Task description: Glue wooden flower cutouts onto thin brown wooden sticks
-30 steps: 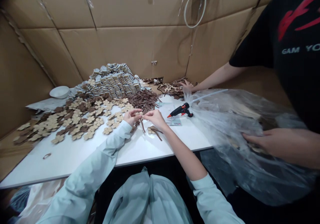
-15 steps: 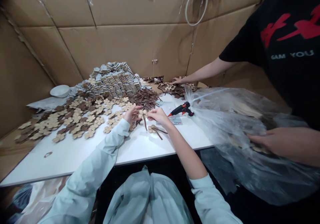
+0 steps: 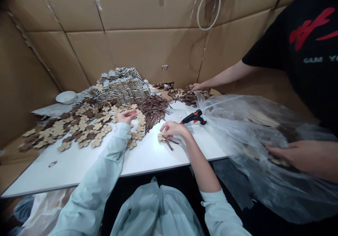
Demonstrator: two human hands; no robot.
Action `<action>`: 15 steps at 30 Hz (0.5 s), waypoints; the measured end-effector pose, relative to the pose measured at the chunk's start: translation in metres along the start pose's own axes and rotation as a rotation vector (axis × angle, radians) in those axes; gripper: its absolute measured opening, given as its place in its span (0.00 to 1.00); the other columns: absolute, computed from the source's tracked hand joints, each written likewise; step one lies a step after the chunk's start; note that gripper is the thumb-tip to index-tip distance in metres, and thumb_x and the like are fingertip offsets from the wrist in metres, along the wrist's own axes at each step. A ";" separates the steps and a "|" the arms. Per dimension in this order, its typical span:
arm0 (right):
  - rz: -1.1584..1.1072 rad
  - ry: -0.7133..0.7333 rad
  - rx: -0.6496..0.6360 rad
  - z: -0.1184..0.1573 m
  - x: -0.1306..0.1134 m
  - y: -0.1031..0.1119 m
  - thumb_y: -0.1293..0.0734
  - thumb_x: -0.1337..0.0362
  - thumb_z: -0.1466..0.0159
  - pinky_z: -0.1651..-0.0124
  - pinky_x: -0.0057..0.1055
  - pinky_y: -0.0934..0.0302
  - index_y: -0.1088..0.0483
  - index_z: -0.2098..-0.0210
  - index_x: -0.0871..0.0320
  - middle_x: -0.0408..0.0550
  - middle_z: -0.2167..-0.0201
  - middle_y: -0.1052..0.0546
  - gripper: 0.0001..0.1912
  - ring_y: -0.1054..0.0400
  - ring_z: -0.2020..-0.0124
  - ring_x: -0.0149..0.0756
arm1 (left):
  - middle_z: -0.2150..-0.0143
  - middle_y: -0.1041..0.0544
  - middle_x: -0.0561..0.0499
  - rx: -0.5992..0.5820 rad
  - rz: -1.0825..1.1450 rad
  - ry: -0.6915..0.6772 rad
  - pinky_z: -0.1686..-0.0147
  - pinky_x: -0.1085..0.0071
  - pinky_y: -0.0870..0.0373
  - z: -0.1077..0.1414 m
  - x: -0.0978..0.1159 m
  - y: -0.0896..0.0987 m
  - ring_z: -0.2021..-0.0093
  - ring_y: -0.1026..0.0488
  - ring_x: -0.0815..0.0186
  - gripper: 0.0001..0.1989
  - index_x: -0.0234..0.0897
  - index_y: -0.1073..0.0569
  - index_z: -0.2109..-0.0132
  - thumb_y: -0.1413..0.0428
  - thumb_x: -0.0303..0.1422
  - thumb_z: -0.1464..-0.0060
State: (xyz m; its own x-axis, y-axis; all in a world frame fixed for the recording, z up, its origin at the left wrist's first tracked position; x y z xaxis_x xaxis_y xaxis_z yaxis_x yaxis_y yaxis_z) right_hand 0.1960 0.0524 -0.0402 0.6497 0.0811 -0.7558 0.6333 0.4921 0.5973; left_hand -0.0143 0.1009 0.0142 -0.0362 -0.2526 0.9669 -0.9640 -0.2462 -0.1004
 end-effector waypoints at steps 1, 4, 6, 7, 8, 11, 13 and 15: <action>0.090 0.019 0.024 0.001 -0.003 0.002 0.37 0.70 0.54 0.75 0.23 0.43 0.32 0.63 0.62 0.43 0.76 0.29 0.17 0.36 0.80 0.27 | 0.71 0.24 0.46 0.053 0.010 -0.017 0.63 0.66 0.29 -0.004 0.003 0.010 0.68 0.27 0.64 0.12 0.29 0.26 0.69 0.42 0.23 0.68; 0.338 0.080 0.130 0.008 -0.014 0.007 0.37 0.67 0.52 0.71 0.24 0.44 0.30 0.64 0.60 0.46 0.72 0.27 0.15 0.34 0.74 0.30 | 0.65 0.24 0.44 0.199 0.029 -0.054 0.61 0.67 0.29 -0.014 0.006 0.037 0.64 0.27 0.63 0.14 0.29 0.26 0.64 0.46 0.22 0.63; 0.418 0.106 0.173 0.014 -0.021 0.006 0.38 0.61 0.49 0.68 0.24 0.44 0.29 0.65 0.60 0.47 0.71 0.26 0.13 0.34 0.70 0.33 | 0.63 0.25 0.44 0.263 -0.033 -0.079 0.59 0.66 0.30 -0.017 0.009 0.049 0.62 0.27 0.62 0.15 0.30 0.26 0.63 0.48 0.22 0.62; 0.431 0.108 0.186 0.017 -0.024 0.004 0.39 0.59 0.48 0.67 0.25 0.44 0.29 0.66 0.59 0.48 0.70 0.26 0.14 0.34 0.69 0.34 | 0.62 0.25 0.45 0.281 -0.072 -0.096 0.58 0.66 0.30 -0.017 0.011 0.051 0.61 0.28 0.61 0.15 0.31 0.26 0.63 0.49 0.21 0.61; 0.435 0.106 0.199 0.019 -0.025 0.002 0.39 0.57 0.47 0.66 0.25 0.45 0.29 0.66 0.59 0.48 0.69 0.26 0.15 0.34 0.68 0.34 | 0.62 0.25 0.45 0.286 -0.101 -0.115 0.56 0.66 0.31 -0.017 0.014 0.052 0.60 0.28 0.61 0.15 0.31 0.25 0.63 0.49 0.20 0.62; 0.400 0.089 0.240 0.023 -0.027 -0.003 0.37 0.60 0.49 0.64 0.24 0.45 0.32 0.60 0.60 0.49 0.67 0.27 0.18 0.35 0.65 0.34 | 0.60 0.25 0.45 0.235 -0.118 -0.146 0.53 0.69 0.34 -0.015 0.020 0.044 0.58 0.29 0.63 0.17 0.29 0.25 0.66 0.52 0.17 0.63; 0.341 0.091 0.233 0.023 -0.026 -0.008 0.36 0.64 0.51 0.64 0.23 0.45 0.35 0.54 0.59 0.47 0.68 0.28 0.23 0.36 0.65 0.33 | 0.61 0.25 0.45 0.187 -0.131 -0.132 0.53 0.70 0.34 -0.013 0.021 0.036 0.58 0.29 0.64 0.16 0.29 0.25 0.67 0.52 0.16 0.63; 0.296 0.091 0.198 0.022 -0.023 -0.014 0.36 0.66 0.53 0.65 0.23 0.45 0.36 0.54 0.58 0.45 0.70 0.29 0.24 0.36 0.66 0.32 | 0.63 0.24 0.46 0.156 -0.182 -0.109 0.54 0.69 0.34 -0.012 0.022 0.031 0.59 0.28 0.63 0.15 0.30 0.25 0.69 0.51 0.17 0.63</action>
Point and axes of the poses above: each hand's wrist, its own z-axis away from the middle knuckle, its own y-axis out of the back of the hand, x = y × z, the point moved 10 cm from there along -z, towards the middle knuckle
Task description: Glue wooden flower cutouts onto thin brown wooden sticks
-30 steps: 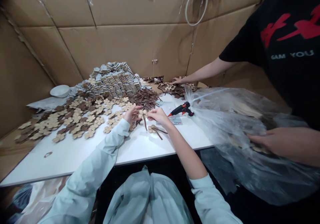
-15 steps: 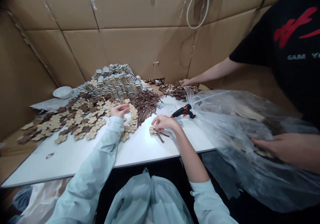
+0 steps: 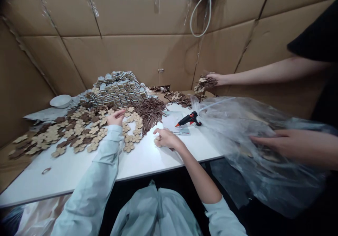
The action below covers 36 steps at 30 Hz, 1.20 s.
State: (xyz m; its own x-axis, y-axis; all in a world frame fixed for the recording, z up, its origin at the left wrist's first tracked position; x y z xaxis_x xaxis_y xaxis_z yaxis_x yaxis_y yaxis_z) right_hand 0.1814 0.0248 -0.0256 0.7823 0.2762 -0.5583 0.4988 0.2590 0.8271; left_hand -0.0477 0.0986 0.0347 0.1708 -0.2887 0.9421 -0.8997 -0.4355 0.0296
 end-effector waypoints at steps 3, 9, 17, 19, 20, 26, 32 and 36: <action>-0.013 0.000 -0.033 -0.001 0.006 -0.005 0.34 0.66 0.55 0.65 0.24 0.45 0.32 0.59 0.58 0.45 0.69 0.29 0.22 0.36 0.66 0.33 | 0.66 0.23 0.48 -0.022 -0.063 0.007 0.54 0.67 0.34 0.002 0.001 -0.003 0.61 0.28 0.63 0.14 0.32 0.24 0.70 0.50 0.18 0.64; -0.003 0.121 0.029 0.004 -0.003 0.012 0.34 0.64 0.54 0.63 0.26 0.44 0.28 0.66 0.60 0.47 0.69 0.28 0.15 0.35 0.65 0.37 | 0.70 0.23 0.48 -0.060 -0.053 0.014 0.59 0.66 0.32 0.003 -0.003 -0.007 0.65 0.27 0.63 0.12 0.32 0.24 0.71 0.48 0.20 0.66; -0.682 0.127 0.194 -0.001 -0.011 0.029 0.29 0.59 0.60 0.65 0.31 0.38 0.30 0.63 0.64 0.47 0.71 0.27 0.24 0.33 0.69 0.35 | 0.75 0.24 0.50 -0.140 -0.061 0.053 0.65 0.70 0.31 0.010 -0.006 -0.020 0.71 0.28 0.66 0.11 0.33 0.24 0.73 0.48 0.22 0.68; -0.856 0.097 0.364 -0.002 -0.001 0.046 0.28 0.60 0.63 0.63 0.32 0.37 0.30 0.65 0.65 0.48 0.71 0.26 0.26 0.32 0.69 0.34 | 0.76 0.25 0.50 -0.157 -0.063 0.065 0.67 0.71 0.32 0.011 -0.008 -0.022 0.72 0.29 0.66 0.11 0.33 0.24 0.72 0.47 0.23 0.68; -0.902 0.079 0.506 0.002 0.006 0.059 0.27 0.60 0.63 0.63 0.32 0.37 0.30 0.66 0.64 0.48 0.71 0.26 0.25 0.32 0.69 0.34 | 0.77 0.25 0.50 -0.162 -0.062 0.065 0.67 0.71 0.32 0.011 -0.009 -0.022 0.72 0.29 0.66 0.11 0.33 0.24 0.72 0.47 0.23 0.69; -0.795 0.261 0.445 0.025 -0.046 0.073 0.30 0.54 0.57 0.71 0.29 0.37 0.30 0.66 0.63 0.45 0.80 0.27 0.23 0.33 0.77 0.31 | 0.77 0.25 0.50 -0.170 -0.063 0.073 0.70 0.72 0.33 0.011 -0.012 -0.024 0.75 0.30 0.68 0.10 0.32 0.24 0.72 0.46 0.25 0.68; -0.248 0.333 -0.202 0.024 -0.106 0.008 0.31 0.61 0.54 0.69 0.24 0.40 0.28 0.69 0.59 0.46 0.77 0.25 0.13 0.31 0.73 0.32 | 0.73 0.24 0.48 -0.192 -0.039 0.054 0.67 0.71 0.32 0.013 -0.014 -0.028 0.72 0.29 0.67 0.10 0.33 0.24 0.72 0.45 0.26 0.68; -0.201 0.536 -0.188 0.018 -0.124 0.017 0.32 0.61 0.52 0.68 0.21 0.41 0.27 0.71 0.59 0.46 0.76 0.25 0.10 0.31 0.71 0.31 | 0.73 0.24 0.49 -0.212 0.004 0.077 0.65 0.70 0.32 0.014 -0.015 -0.031 0.71 0.29 0.67 0.08 0.34 0.25 0.74 0.45 0.25 0.69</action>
Point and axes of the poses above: each hand's wrist, its own z-axis away from the middle knuckle, its own y-axis out of the back of the hand, x = y × z, the point moved 10 cm from there along -z, towards the middle knuckle
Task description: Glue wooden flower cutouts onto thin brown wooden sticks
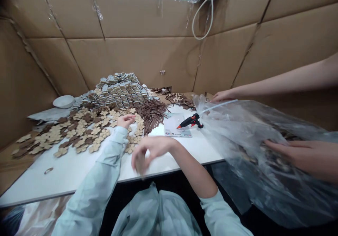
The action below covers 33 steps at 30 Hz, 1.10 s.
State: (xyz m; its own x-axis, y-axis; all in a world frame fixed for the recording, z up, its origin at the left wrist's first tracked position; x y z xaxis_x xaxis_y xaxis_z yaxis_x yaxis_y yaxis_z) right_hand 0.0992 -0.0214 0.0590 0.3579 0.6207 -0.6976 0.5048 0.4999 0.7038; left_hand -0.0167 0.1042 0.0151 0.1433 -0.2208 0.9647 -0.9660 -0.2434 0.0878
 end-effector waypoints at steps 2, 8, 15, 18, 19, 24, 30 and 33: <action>-0.001 0.059 -0.008 -0.004 -0.005 0.001 0.31 0.61 0.55 0.70 0.18 0.42 0.27 0.77 0.61 0.45 0.79 0.26 0.09 0.32 0.72 0.29 | 0.74 0.24 0.49 -0.010 0.007 0.020 0.65 0.69 0.32 0.000 -0.001 -0.001 0.72 0.29 0.67 0.08 0.33 0.25 0.74 0.45 0.25 0.69; 0.003 0.015 0.136 -0.006 -0.009 0.012 0.35 0.65 0.48 0.68 0.21 0.42 0.28 0.73 0.62 0.44 0.77 0.26 0.07 0.33 0.73 0.27 | 0.74 0.24 0.49 -0.023 -0.048 -0.016 0.64 0.69 0.32 0.001 0.003 -0.004 0.71 0.29 0.66 0.09 0.34 0.25 0.74 0.45 0.24 0.69; -0.014 -0.078 0.539 0.006 -0.004 0.048 0.38 0.65 0.46 0.60 0.25 0.42 0.28 0.69 0.61 0.46 0.72 0.27 0.09 0.34 0.65 0.30 | 0.74 0.24 0.49 -0.053 -0.028 -0.019 0.65 0.69 0.32 0.001 0.000 -0.008 0.72 0.29 0.66 0.08 0.34 0.25 0.74 0.45 0.25 0.69; -0.227 0.018 0.447 0.005 -0.010 0.041 0.32 0.63 0.51 0.59 0.31 0.41 0.28 0.69 0.60 0.47 0.70 0.27 0.10 0.33 0.66 0.33 | 0.74 0.24 0.49 -0.066 -0.032 -0.018 0.66 0.70 0.32 0.001 0.001 -0.009 0.72 0.29 0.66 0.08 0.34 0.25 0.75 0.44 0.25 0.70; -0.341 0.089 0.286 0.002 -0.018 0.028 0.30 0.61 0.55 0.60 0.32 0.40 0.28 0.71 0.61 0.48 0.70 0.27 0.13 0.33 0.67 0.34 | 0.74 0.24 0.49 -0.067 -0.033 -0.022 0.66 0.70 0.32 0.002 0.002 -0.009 0.72 0.29 0.66 0.08 0.34 0.25 0.75 0.44 0.26 0.70; -0.581 0.213 -0.176 0.012 -0.036 -0.008 0.28 0.58 0.60 0.61 0.33 0.38 0.30 0.72 0.62 0.50 0.72 0.26 0.18 0.32 0.68 0.35 | 0.73 0.24 0.48 -0.057 -0.059 -0.031 0.68 0.71 0.33 0.003 0.002 -0.008 0.72 0.30 0.66 0.08 0.34 0.25 0.74 0.44 0.26 0.70; -0.368 -0.040 0.360 0.003 0.019 0.031 0.31 0.62 0.56 0.63 0.29 0.39 0.31 0.70 0.63 0.47 0.71 0.27 0.15 0.33 0.69 0.31 | 0.75 0.24 0.49 -0.106 -0.025 0.034 0.68 0.69 0.33 0.002 -0.001 -0.012 0.72 0.29 0.65 0.07 0.34 0.25 0.76 0.43 0.26 0.71; -0.377 -0.120 0.634 0.009 0.045 0.050 0.30 0.62 0.57 0.63 0.30 0.39 0.33 0.70 0.62 0.46 0.72 0.27 0.15 0.33 0.69 0.31 | 0.70 0.24 0.46 -0.275 0.124 0.089 0.65 0.69 0.33 0.011 0.003 -0.032 0.68 0.28 0.64 0.11 0.34 0.25 0.72 0.41 0.29 0.71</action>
Point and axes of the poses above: each hand's wrist, its own z-axis away from the middle knuckle, its own y-axis out of the back of the hand, x = y × z, the point moved 10 cm from there along -z, towards the middle knuckle
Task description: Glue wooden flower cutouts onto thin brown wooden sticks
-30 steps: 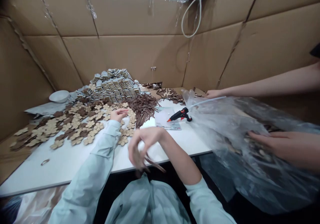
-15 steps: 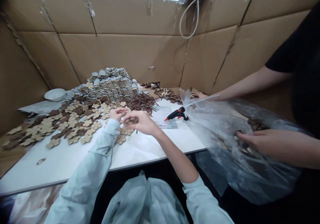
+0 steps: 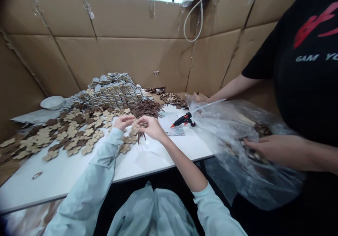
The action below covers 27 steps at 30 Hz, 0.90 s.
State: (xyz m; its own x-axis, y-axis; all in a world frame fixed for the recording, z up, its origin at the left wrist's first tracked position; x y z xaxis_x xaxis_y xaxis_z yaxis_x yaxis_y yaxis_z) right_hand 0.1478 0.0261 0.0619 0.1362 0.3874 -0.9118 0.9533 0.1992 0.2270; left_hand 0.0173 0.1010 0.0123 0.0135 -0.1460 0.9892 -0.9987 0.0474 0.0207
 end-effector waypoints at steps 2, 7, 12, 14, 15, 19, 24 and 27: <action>-0.093 0.001 0.154 -0.004 0.008 0.015 0.30 0.61 0.57 0.62 0.29 0.40 0.34 0.70 0.61 0.46 0.71 0.27 0.16 0.33 0.68 0.31 | 0.64 0.24 0.45 -0.179 0.155 0.042 0.64 0.68 0.33 0.007 0.001 -0.025 0.65 0.28 0.63 0.17 0.35 0.25 0.65 0.40 0.32 0.69; -0.337 -0.054 0.308 -0.008 0.028 0.027 0.29 0.61 0.59 0.64 0.28 0.40 0.35 0.70 0.60 0.45 0.72 0.27 0.19 0.34 0.70 0.29 | 0.63 0.25 0.46 -0.322 0.235 -0.055 0.62 0.67 0.34 0.023 0.014 -0.058 0.63 0.29 0.62 0.23 0.34 0.27 0.63 0.38 0.34 0.73; -0.361 -0.106 0.311 -0.007 0.038 0.027 0.28 0.61 0.61 0.67 0.27 0.40 0.34 0.69 0.61 0.45 0.72 0.27 0.20 0.33 0.72 0.29 | 0.73 0.24 0.49 -0.249 0.076 -0.107 0.66 0.68 0.33 0.027 0.019 -0.054 0.69 0.29 0.63 0.19 0.30 0.26 0.68 0.39 0.38 0.69; -0.309 -0.124 0.266 -0.006 0.037 0.028 0.29 0.60 0.60 0.68 0.27 0.39 0.33 0.68 0.61 0.47 0.71 0.26 0.20 0.33 0.72 0.30 | 0.74 0.24 0.49 -0.228 0.023 -0.115 0.67 0.68 0.32 0.027 0.021 -0.050 0.71 0.29 0.63 0.18 0.29 0.26 0.69 0.39 0.38 0.68; -0.272 -0.131 0.240 -0.006 0.037 0.029 0.29 0.59 0.59 0.68 0.28 0.39 0.33 0.68 0.62 0.48 0.70 0.26 0.20 0.33 0.72 0.30 | 0.74 0.24 0.49 -0.215 0.003 -0.119 0.67 0.68 0.32 0.027 0.022 -0.048 0.71 0.29 0.64 0.18 0.30 0.26 0.69 0.40 0.38 0.68; -0.050 -0.151 0.108 -0.009 0.033 0.032 0.31 0.59 0.56 0.69 0.29 0.37 0.30 0.67 0.64 0.50 0.72 0.25 0.18 0.32 0.72 0.33 | 0.70 0.23 0.48 -0.214 -0.058 -0.145 0.64 0.67 0.32 0.023 0.015 -0.050 0.68 0.28 0.62 0.20 0.30 0.26 0.67 0.39 0.39 0.70; 0.329 -0.068 0.058 -0.013 0.021 0.039 0.35 0.62 0.51 0.68 0.27 0.38 0.28 0.68 0.63 0.49 0.73 0.24 0.13 0.31 0.71 0.35 | 0.61 0.25 0.43 -0.271 -0.243 -0.304 0.58 0.62 0.34 0.033 0.031 -0.059 0.59 0.29 0.58 0.27 0.31 0.28 0.58 0.42 0.44 0.65; 0.714 -0.020 0.226 -0.010 0.006 0.059 0.38 0.64 0.49 0.66 0.27 0.40 0.28 0.68 0.61 0.49 0.71 0.24 0.11 0.31 0.69 0.36 | 0.48 0.34 0.42 -0.038 -0.426 -0.682 0.49 0.60 0.41 0.068 0.092 -0.031 0.47 0.39 0.57 0.32 0.36 0.35 0.50 0.42 0.44 0.63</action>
State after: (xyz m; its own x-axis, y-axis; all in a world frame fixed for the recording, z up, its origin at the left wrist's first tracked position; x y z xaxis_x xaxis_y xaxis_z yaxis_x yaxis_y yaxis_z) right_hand 0.2023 0.0491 0.0733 0.7455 0.3362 -0.5755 0.6629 -0.2850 0.6923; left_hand 0.0457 0.0189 0.0930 0.3474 -0.7296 0.5891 -0.9118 -0.1163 0.3937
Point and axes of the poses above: each hand's wrist, its own z-axis away from the middle knuckle, its own y-axis out of the back of the hand, x = y × z, the point moved 10 cm from there along -z, towards the middle knuckle
